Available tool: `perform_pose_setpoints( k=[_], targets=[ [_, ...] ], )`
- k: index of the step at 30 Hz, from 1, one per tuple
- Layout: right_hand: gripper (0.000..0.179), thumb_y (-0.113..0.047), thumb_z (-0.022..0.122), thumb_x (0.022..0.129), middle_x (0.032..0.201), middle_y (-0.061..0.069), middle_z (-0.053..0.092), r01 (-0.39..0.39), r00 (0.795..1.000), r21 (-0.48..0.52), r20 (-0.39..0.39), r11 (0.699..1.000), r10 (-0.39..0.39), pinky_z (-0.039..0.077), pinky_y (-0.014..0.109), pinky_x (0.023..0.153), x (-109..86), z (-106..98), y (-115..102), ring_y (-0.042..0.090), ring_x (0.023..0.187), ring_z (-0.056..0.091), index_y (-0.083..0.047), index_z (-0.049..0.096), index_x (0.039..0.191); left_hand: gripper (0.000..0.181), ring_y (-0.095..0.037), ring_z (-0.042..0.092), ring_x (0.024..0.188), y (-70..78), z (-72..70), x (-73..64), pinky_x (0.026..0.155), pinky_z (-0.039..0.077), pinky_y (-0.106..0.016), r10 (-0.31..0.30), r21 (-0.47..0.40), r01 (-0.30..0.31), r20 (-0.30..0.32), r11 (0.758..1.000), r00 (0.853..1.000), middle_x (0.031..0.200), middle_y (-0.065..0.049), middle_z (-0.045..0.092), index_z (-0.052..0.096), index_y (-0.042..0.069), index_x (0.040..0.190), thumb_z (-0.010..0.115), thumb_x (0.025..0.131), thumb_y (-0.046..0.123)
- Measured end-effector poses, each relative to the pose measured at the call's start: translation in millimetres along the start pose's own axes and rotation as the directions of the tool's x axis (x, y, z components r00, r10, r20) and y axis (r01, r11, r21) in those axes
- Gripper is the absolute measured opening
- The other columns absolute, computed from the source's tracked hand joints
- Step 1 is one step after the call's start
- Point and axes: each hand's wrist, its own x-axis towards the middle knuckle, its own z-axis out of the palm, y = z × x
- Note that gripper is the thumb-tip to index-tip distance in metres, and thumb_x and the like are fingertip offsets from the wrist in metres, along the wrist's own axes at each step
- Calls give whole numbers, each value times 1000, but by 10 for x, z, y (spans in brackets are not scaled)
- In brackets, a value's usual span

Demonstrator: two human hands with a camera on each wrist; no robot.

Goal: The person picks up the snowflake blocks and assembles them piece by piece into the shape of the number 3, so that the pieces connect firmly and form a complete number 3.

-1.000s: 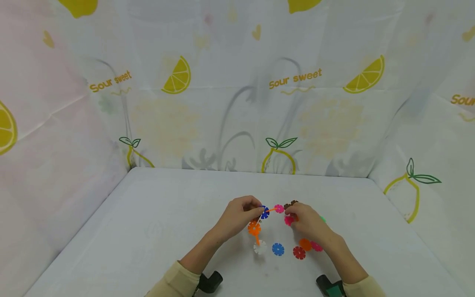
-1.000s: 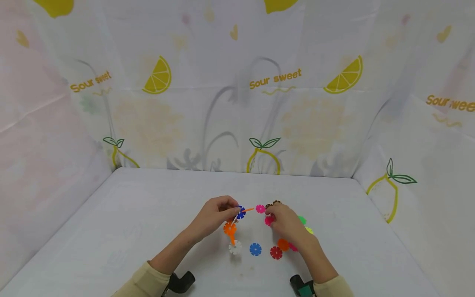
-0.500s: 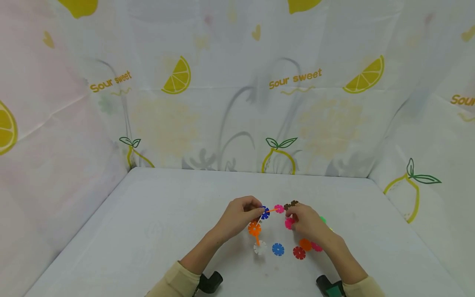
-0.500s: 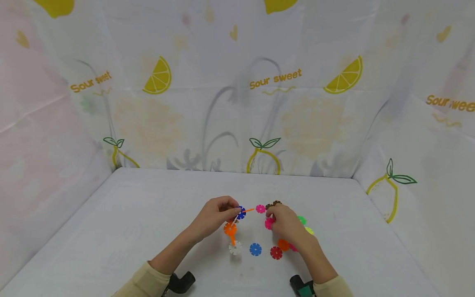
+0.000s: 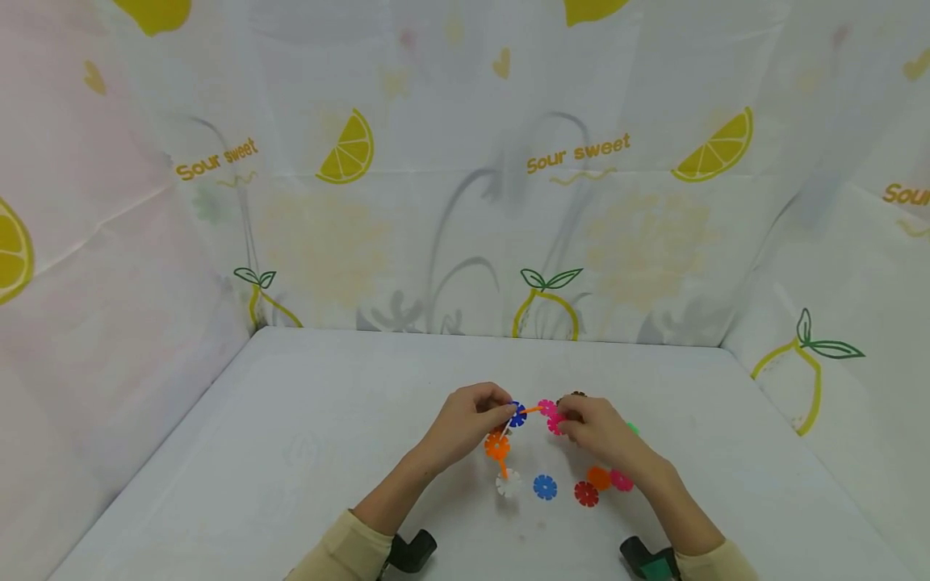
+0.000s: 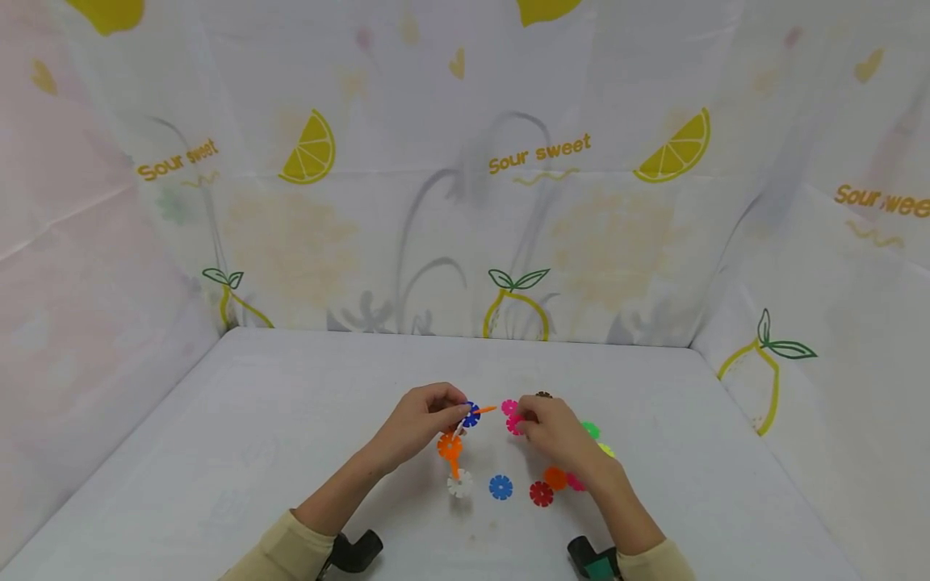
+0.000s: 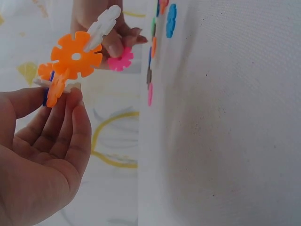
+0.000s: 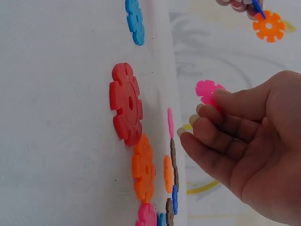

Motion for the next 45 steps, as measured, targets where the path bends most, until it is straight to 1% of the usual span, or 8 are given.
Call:
perform_pose_setpoints(
  k=[3, 9, 17, 24, 30, 35, 40, 45],
  targets=[
    [3, -9, 64, 94, 74, 5, 60, 4, 1000, 72, 23, 997, -6, 50, 22, 60, 2, -24, -10, 15, 66, 55, -8, 64, 97, 15, -14, 63, 77, -2, 4, 6, 70, 55, -25, -2, 4, 2, -1, 1000, 1000, 87, -1, 70, 69, 15, 102, 63, 97, 27],
    [8, -14, 62, 97, 79, 15, 64, 33, 999, 179, 37, 983, -40, 54, 23, 62, 12, -71, -28, 18, 67, 59, -7, 64, 101, 15, -15, 63, 76, -7, 6, 27, 70, 55, -25, 2, 5, -2, -3, 1000, 1000, 86, -1, 71, 69, 14, 102, 63, 97, 28],
    [15, -18, 60, 99, 72, 13, 62, 111, 992, 322, 22, 940, -125, 56, 27, 60, -10, -159, -89, 16, 60, 61, -4, 65, 103, 16, -14, 62, 76, -10, 4, 32, 68, 55, -24, 5, 16, -5, -8, 1000, 1000, 85, -1, 70, 70, 14, 103, 63, 97, 28],
    [21, -18, 59, 99, 72, 19, 60, 71, 995, 434, 38, 898, -97, 56, 30, 60, -26, -224, -155, 19, 59, 61, 2, 63, 106, 15, -14, 63, 76, 7, -3, 25, 68, 55, -24, 9, 22, -9, -5, 1000, 1000, 86, -1, 71, 70, 15, 102, 63, 97, 27],
    [21, -17, 60, 98, 71, 17, 60, 85, 992, 461, 47, 884, -119, 56, 30, 59, -31, -223, -165, 22, 58, 61, 3, 63, 106, 14, -14, 63, 75, 20, -5, 25, 67, 55, -24, 13, 24, -12, -4, 1000, 1000, 85, 0, 70, 70, 15, 101, 63, 97, 26],
    [20, -15, 59, 98, 69, 12, 59, 103, 989, 458, 50, 883, -141, 56, 29, 58, -37, -211, -169, 22, 57, 61, 3, 63, 104, 13, -14, 62, 74, 30, 0, 19, 66, 54, -24, 14, 30, -14, 2, 999, 1000, 84, 0, 69, 70, 14, 99, 64, 97, 26],
    [19, -14, 59, 98, 69, 17, 59, 119, 986, 443, 54, 889, -159, 55, 28, 57, -47, -200, -187, 22, 56, 60, 3, 64, 104, 12, -14, 61, 73, 20, 4, 12, 65, 54, -24, 18, 36, -18, 1, 999, 1000, 82, 0, 68, 69, 14, 97, 64, 97, 25],
    [17, -14, 60, 98, 69, 20, 59, 137, 984, 415, 44, 899, -171, 55, 27, 56, -58, -183, -205, 31, 57, 60, 2, 65, 103, 11, -14, 61, 73, 9, 10, 8, 65, 54, -24, 15, 52, -14, -5, 999, 1000, 82, 1, 68, 69, 14, 97, 64, 97, 25]
  ],
)
